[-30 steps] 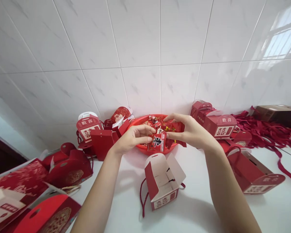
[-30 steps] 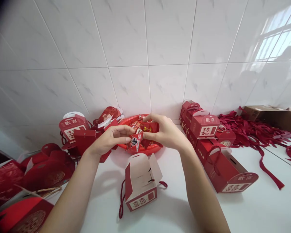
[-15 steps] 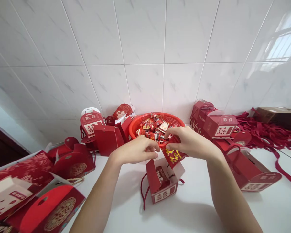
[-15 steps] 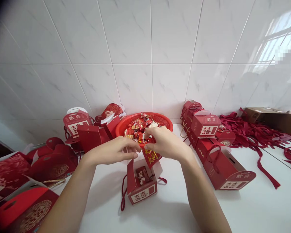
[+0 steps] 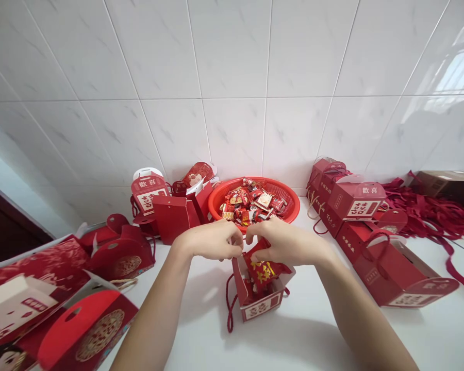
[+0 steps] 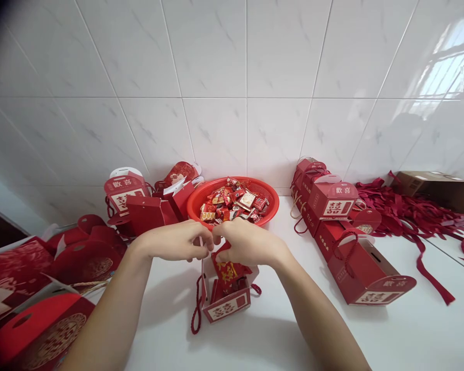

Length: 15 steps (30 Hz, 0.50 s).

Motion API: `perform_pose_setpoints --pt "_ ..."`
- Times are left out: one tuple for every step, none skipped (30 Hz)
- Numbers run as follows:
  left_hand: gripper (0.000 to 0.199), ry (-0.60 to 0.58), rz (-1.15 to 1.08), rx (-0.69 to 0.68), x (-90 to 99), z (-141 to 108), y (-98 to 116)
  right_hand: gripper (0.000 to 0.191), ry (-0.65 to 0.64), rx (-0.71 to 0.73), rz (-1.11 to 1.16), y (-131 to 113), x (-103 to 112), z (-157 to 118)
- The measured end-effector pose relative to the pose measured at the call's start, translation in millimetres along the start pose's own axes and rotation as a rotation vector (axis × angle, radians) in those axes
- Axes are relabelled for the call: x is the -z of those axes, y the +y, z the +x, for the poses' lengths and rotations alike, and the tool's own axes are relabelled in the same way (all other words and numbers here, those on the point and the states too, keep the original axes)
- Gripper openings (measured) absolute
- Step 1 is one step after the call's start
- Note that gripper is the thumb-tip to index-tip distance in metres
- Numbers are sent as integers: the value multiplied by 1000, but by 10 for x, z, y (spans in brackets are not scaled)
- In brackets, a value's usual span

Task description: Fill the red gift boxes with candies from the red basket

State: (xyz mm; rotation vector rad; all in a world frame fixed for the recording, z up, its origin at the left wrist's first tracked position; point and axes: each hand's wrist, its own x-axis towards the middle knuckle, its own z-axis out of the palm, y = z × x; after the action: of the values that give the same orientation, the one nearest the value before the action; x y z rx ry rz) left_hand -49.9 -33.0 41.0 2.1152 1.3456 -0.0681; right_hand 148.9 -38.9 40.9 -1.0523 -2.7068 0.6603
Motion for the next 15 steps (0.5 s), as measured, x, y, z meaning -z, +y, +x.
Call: perform_pose_setpoints --pt "19 -17 -17 -21 16 -11 -11 23 -31 27 26 14 -13 24" --pt "22 -28 -30 -42 31 -22 -22 23 -52 44 49 31 -22 45" --pt "25 -33 -37 -54 43 -32 -32 24 -58 49 66 50 -27 60" --pt "28 -33 -39 -54 52 -42 -40 24 -46 41 72 69 -25 67" --pt "33 -29 -41 -46 59 -49 -46 23 -16 21 65 87 -15 65" --pt "38 -23 -45 -34 63 -55 -51 23 21 -2 49 102 2 52" --pt "42 -16 -46 -22 66 -59 -53 22 60 -25 26 114 26 28" --pt "45 -10 -47 -14 67 -63 -54 20 88 -44 2 123 56 -5" --pt "45 -8 -46 -12 68 -66 -54 18 99 -64 -21 128 89 -44" --pt "42 -9 -45 -13 69 -70 -53 14 99 -92 -50 131 121 -86" --pt "39 -14 -43 -15 71 -75 -51 11 93 -130 -83 133 150 -127" --pt "34 -23 -40 -21 73 -81 -48 10 85 -177 -122 134 172 -163" --pt "31 -28 -39 -33 75 -87 -45 13 74 -227 -163 135 185 -192" --pt "30 -30 -40 -50 76 -95 -42 17 57 -271 -199 136 191 -212" --pt "32 -29 -40 -73 76 -102 -38 22 34 -297 -224 135 188 -223"
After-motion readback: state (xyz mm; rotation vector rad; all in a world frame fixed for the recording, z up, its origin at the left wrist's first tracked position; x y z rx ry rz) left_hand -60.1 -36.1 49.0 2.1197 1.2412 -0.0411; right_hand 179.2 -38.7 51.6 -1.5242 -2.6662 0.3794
